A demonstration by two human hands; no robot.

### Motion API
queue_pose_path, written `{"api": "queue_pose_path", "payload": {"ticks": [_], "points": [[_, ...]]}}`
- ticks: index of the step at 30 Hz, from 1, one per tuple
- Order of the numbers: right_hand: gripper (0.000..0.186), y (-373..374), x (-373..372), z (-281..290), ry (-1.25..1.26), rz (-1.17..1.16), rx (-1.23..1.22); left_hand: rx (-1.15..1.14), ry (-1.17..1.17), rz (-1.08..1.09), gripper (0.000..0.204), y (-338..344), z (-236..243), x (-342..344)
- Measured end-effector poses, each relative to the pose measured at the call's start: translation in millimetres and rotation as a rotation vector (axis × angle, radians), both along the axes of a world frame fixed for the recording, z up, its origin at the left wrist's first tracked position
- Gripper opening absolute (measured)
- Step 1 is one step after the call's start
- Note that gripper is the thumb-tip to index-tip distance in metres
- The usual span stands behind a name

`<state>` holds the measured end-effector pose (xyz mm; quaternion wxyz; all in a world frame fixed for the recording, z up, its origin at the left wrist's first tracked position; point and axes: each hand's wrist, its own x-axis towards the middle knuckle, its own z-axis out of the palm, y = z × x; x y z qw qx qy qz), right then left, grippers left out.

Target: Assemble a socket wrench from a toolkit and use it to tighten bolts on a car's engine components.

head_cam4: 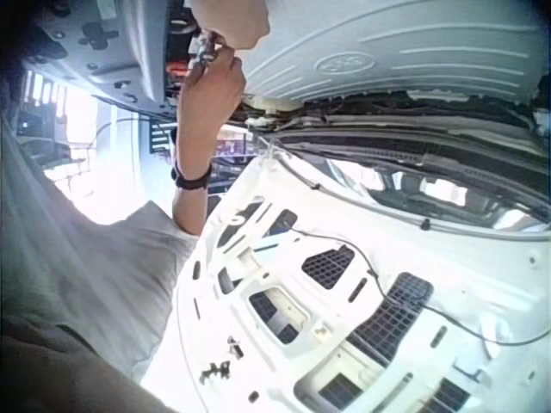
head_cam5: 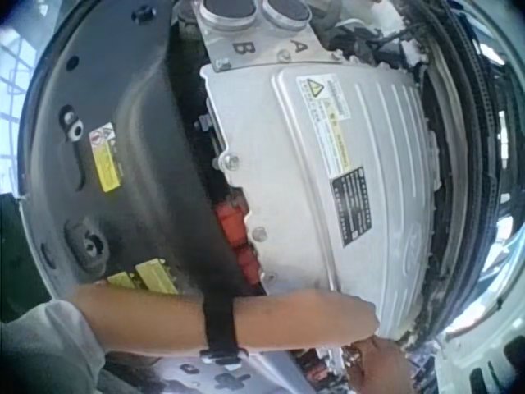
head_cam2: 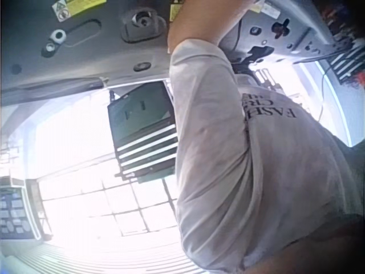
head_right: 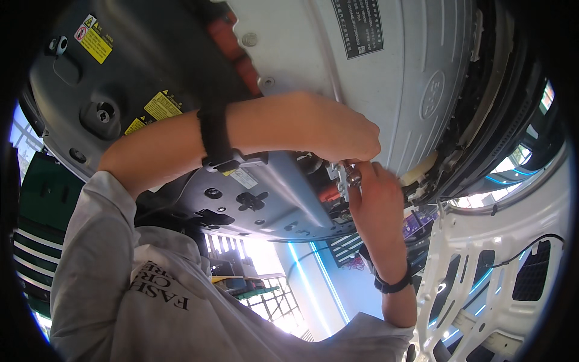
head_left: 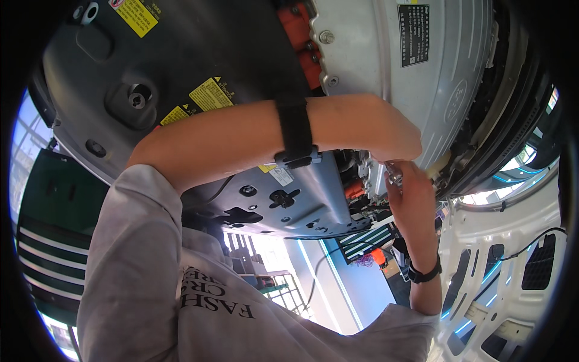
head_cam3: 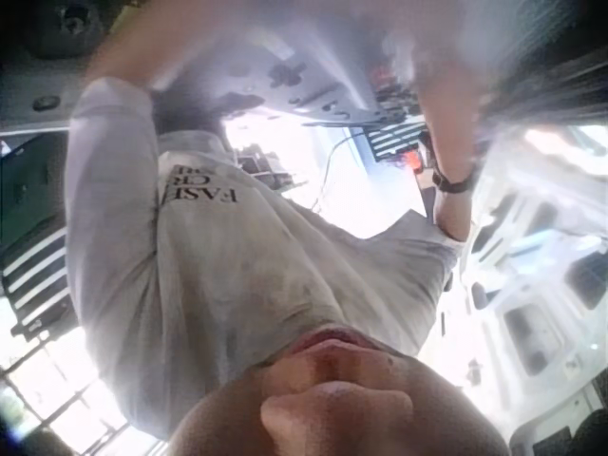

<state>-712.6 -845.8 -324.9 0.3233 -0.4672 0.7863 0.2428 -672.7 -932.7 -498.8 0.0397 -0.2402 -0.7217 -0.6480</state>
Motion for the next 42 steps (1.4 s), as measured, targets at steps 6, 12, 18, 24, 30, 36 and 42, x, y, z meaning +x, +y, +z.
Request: {"api": "queue_pose_path", "payload": {"ticks": [6, 12, 18, 24, 30, 36, 42], "points": [[0.011, 29, 8, 3, -0.571, -1.367, -0.009, 0.376, 0.087, 0.187, 0.01, -8, 6, 12], [0.01, 18, 2, 0, -0.243, -0.956, 0.187, -0.1, -0.149, -0.061, 0.011, -1, 10, -12], [0.02, 15, 0, 6, -0.077, -0.634, 0.035, -0.091, -0.125, -0.076, 0.012, -8, 10, -9], [0.011, 40, 55, -1, -0.752, -2.006, -0.536, 0.125, -0.1, 0.018, 0.009, -14, 27, -10], [0.013, 47, 10, -2, -0.527, -1.227, -0.199, -0.101, -0.112, -0.098, 0.008, 7, 7, -18], [0.023, 26, -25, -5, 0.261, -0.037, -0.277, -0.154, -0.085, -0.231, 0.01, -23, 34, -20], [0.009, 75, 44, -5, -0.295, -1.106, -0.382, -0.195, -0.105, -0.217, 0.005, -18, 30, -21]]}}
